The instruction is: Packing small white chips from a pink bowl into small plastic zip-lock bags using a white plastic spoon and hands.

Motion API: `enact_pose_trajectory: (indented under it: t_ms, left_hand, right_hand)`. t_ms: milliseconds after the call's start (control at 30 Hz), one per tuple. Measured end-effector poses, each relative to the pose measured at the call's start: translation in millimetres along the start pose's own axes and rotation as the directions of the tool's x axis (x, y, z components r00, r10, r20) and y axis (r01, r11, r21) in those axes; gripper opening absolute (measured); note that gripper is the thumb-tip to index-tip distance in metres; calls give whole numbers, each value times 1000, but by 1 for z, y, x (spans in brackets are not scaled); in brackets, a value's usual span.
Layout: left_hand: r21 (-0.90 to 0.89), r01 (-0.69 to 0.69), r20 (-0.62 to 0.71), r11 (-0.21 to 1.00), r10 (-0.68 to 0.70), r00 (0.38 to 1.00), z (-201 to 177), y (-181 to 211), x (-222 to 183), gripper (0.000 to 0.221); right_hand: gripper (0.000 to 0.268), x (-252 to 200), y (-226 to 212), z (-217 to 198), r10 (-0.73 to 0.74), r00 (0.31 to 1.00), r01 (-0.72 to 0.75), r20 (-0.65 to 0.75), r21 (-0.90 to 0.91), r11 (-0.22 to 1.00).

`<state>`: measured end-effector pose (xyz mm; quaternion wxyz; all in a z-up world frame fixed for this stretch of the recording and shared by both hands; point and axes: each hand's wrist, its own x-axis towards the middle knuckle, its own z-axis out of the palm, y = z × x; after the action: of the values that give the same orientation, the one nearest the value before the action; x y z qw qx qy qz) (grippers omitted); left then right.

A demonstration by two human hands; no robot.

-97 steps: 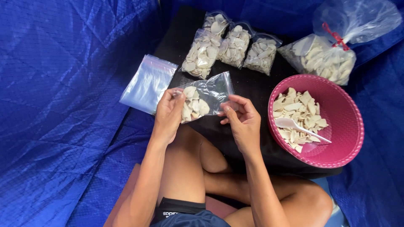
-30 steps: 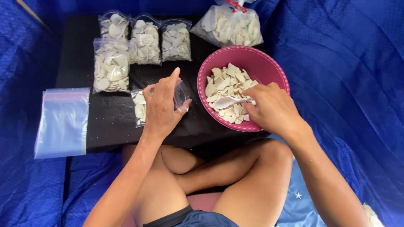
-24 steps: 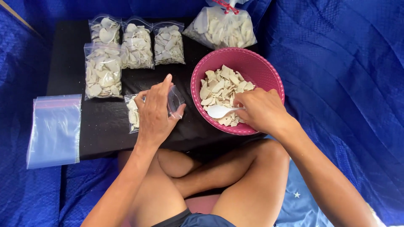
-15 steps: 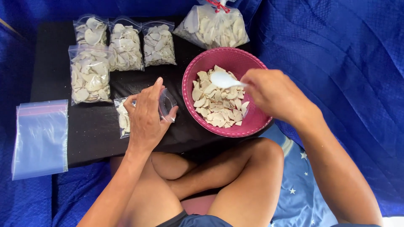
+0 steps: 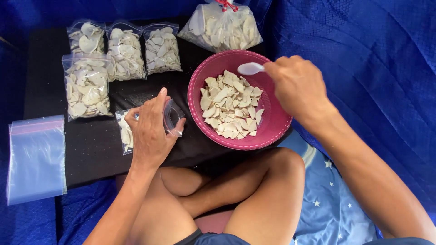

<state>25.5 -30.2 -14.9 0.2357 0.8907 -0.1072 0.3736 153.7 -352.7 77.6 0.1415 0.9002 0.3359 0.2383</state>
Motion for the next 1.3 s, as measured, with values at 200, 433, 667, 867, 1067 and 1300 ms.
enact_pose_trajectory:
  t_ms: [200, 433, 667, 867, 1067, 1300]
  left_hand:
    - [-20, 22, 9, 1000, -21, 1000, -4, 2, 2, 84]
    - [9, -11, 5, 1000, 11, 1000, -1, 0, 3, 82]
    - [18, 6, -14, 1000, -6, 1000, -1, 1, 2, 79]
    - [34, 13, -10, 999, -13, 1000, -3, 3, 2, 78]
    - [3, 19, -36, 1000, -19, 999, -2, 1, 2, 79]
    - [-15, 23, -43, 1000, -23, 999, -2, 1, 1, 77]
  right_hand:
    - [16, 3, -18, -59, -89, 960, 16, 266, 267, 964]
    - [15, 1, 3, -68, 142, 940, -179, 311, 92, 980]
    - [19, 15, -17, -19, 94, 979, -99, 178, 20, 995]
    - [15, 34, -38, 21, 26, 972, -99, 235, 302, 948]
    - [20, 41, -32, -37, 55, 851, -436, 522, 645, 627]
    - [25, 38, -22, -60, 100, 785, -547, 611, 609, 574]
